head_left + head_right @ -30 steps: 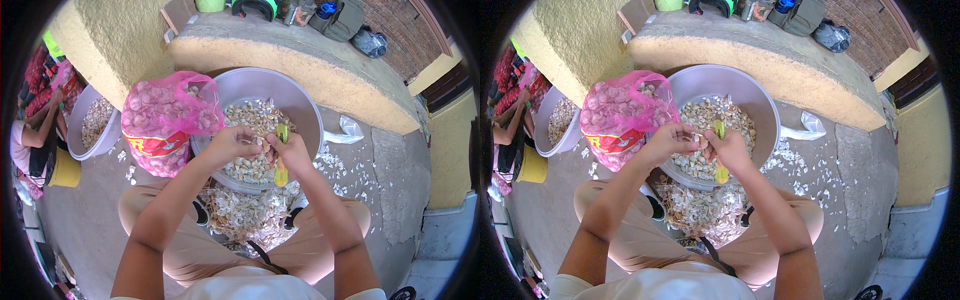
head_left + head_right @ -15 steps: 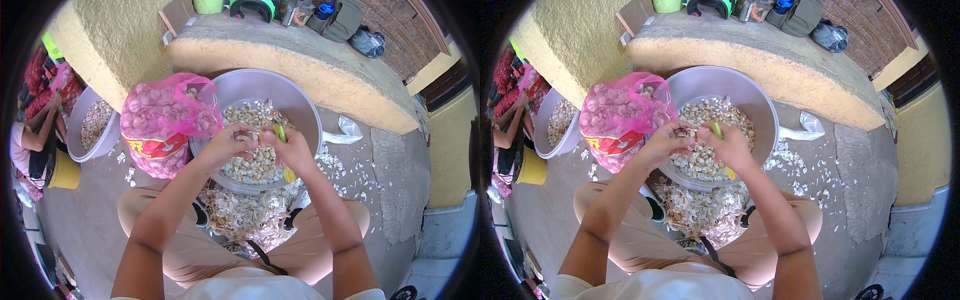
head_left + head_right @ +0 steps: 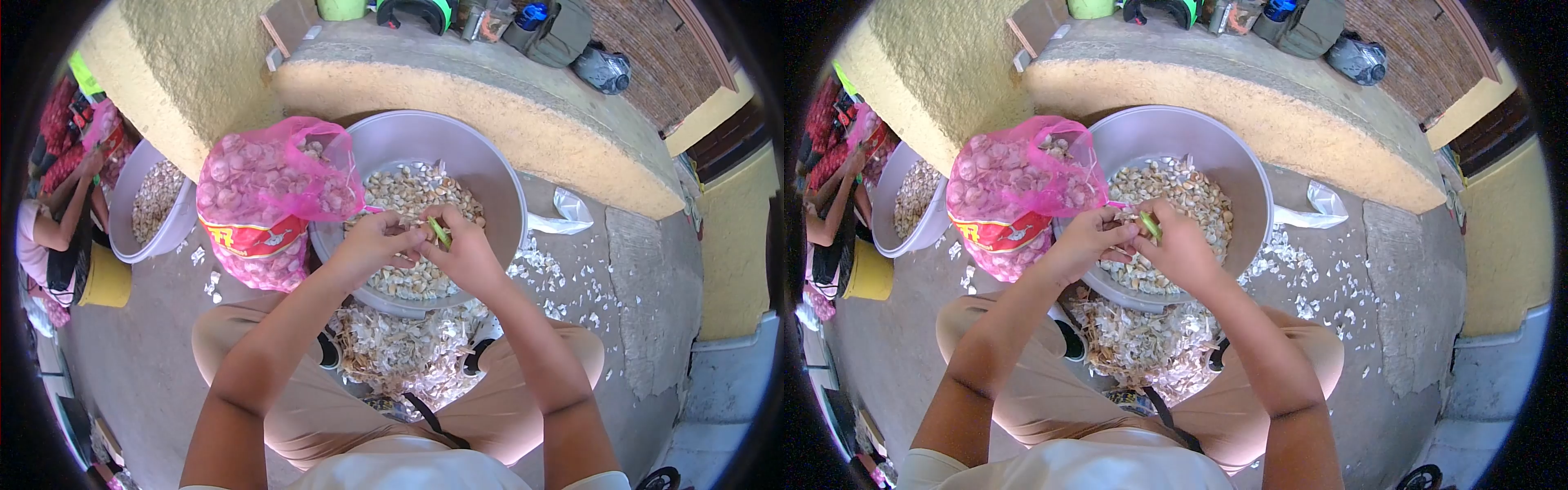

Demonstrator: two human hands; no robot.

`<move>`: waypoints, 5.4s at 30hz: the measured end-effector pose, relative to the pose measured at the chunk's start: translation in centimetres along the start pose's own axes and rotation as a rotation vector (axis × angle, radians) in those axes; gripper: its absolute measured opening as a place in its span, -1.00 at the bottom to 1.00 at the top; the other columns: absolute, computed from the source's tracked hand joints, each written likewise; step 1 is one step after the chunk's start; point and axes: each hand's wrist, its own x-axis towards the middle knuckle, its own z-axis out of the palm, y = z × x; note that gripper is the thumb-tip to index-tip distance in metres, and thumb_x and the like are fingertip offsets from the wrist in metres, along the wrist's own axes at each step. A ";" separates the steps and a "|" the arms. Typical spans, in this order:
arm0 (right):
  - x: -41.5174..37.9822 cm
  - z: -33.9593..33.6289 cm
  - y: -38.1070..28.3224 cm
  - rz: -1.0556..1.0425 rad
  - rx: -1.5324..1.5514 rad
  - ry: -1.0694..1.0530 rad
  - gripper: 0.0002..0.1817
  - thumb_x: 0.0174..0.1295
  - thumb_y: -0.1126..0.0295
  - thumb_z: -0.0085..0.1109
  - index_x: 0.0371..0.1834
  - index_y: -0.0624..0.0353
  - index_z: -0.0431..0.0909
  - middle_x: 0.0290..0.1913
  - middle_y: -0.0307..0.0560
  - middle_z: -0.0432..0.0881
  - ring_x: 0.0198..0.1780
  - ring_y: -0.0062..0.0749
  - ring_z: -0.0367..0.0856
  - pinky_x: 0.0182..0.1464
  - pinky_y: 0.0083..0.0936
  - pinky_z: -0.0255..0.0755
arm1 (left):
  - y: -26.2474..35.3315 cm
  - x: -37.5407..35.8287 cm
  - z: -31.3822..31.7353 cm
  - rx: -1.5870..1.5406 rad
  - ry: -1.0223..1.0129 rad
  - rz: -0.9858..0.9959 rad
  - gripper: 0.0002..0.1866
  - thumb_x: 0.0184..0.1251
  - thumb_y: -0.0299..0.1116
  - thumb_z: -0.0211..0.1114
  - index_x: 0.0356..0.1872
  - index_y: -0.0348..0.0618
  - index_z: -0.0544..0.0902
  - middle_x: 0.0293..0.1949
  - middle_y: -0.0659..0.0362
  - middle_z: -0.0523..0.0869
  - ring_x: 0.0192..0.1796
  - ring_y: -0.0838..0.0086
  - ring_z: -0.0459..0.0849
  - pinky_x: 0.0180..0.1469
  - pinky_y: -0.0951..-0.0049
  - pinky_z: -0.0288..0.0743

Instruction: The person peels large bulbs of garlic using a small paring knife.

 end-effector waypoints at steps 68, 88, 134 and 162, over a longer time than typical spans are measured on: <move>-0.6 1.0 -0.2 0.604 1.298 -0.078 -0.84 0.26 0.28 -0.07 -0.31 0.13 0.32 -0.51 -0.21 0.36 -0.66 -0.72 0.18 -0.71 -0.77 0.07 | -1.7 0.8 0.6 -0.267 -0.031 0.037 -0.61 0.36 -0.05 -0.14 -0.40 -0.17 0.47 -0.59 0.21 0.49 -0.74 0.66 0.24 -0.74 0.52 0.33; 0.5 0.0 1.6 0.615 1.184 0.161 -0.75 0.26 0.24 -0.06 -0.11 0.14 0.30 -0.40 -0.17 0.43 -0.67 -0.69 0.16 -0.66 -0.71 0.16 | 0.1 0.4 -0.1 0.532 0.268 0.348 -0.75 0.34 -0.32 -0.02 -0.40 -0.29 0.50 -0.54 0.16 0.51 -0.51 0.53 0.52 -0.51 0.50 0.45; 0.8 -0.5 0.1 0.505 0.936 -0.167 -0.65 0.10 0.37 0.17 -0.05 0.24 0.43 -0.59 -0.34 0.39 -0.68 -0.75 0.21 -0.63 -0.71 0.20 | -0.2 1.2 -2.0 0.096 0.066 0.198 -0.86 0.25 -0.38 0.10 -0.35 -0.26 0.47 -0.47 0.19 0.53 -0.43 0.54 0.55 -0.48 0.51 0.54; 1.0 -1.5 0.5 0.529 0.895 -0.230 -0.62 0.09 0.43 0.17 -0.03 0.26 0.35 -0.35 -0.13 0.52 -0.69 -0.77 0.19 -0.64 -0.77 0.20 | -0.2 -0.5 -2.7 0.836 -0.258 0.040 -0.69 0.25 -0.17 0.10 -0.28 -0.27 0.52 -0.36 0.19 0.57 -0.25 0.48 0.56 -0.14 0.46 0.41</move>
